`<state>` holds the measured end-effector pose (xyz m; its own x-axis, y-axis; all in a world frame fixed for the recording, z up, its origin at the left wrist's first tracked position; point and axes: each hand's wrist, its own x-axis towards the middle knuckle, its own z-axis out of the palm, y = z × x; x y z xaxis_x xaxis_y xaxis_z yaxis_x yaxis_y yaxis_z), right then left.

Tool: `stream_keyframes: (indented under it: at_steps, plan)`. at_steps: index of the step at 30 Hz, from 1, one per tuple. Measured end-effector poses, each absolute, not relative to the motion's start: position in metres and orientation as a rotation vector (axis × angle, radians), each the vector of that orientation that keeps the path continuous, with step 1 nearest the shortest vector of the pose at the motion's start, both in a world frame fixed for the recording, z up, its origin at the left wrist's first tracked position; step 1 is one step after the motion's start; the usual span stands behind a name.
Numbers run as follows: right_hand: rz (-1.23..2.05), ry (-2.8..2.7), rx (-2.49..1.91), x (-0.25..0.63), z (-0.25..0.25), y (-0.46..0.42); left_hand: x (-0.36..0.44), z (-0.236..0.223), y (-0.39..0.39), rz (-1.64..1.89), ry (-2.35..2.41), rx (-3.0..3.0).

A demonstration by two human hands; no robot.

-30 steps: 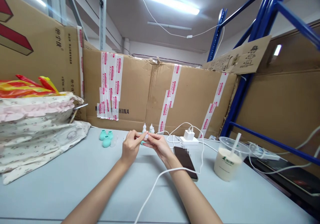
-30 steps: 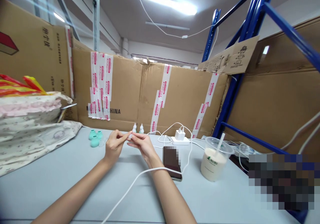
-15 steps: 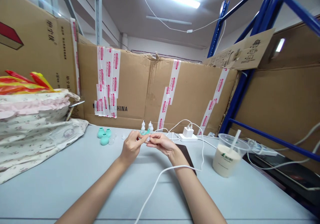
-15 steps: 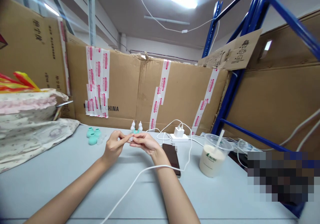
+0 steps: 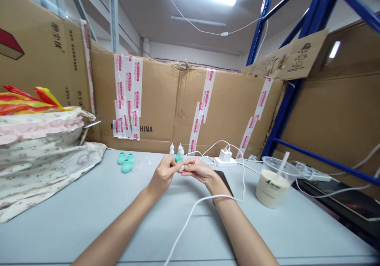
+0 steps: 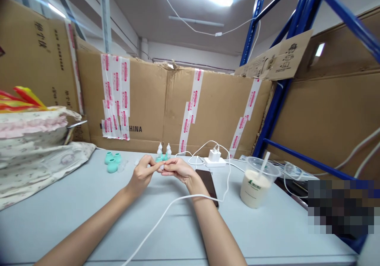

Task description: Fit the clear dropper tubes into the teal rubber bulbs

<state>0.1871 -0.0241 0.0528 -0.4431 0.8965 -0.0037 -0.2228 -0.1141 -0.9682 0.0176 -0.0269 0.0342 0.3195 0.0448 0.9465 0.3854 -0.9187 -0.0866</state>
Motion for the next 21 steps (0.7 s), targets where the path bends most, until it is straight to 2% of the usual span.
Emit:
stream_keyframes:
  at_steps: [6,13,21]
  plan:
    - [1.641,-1.388,-0.829,0.188,0.059,-0.028,0.018,0.038,-0.033,-1.66,-0.358,-2.311]
    - [1.424,-1.255,-0.825,0.169,0.07,-0.041,0.016,0.038,-0.031,-1.833,-0.506,-2.147]
    - [1.481,-1.262,-0.73,0.166,0.056,-0.031,0.016,0.031,-0.022,-1.816,-0.666,-2.142]
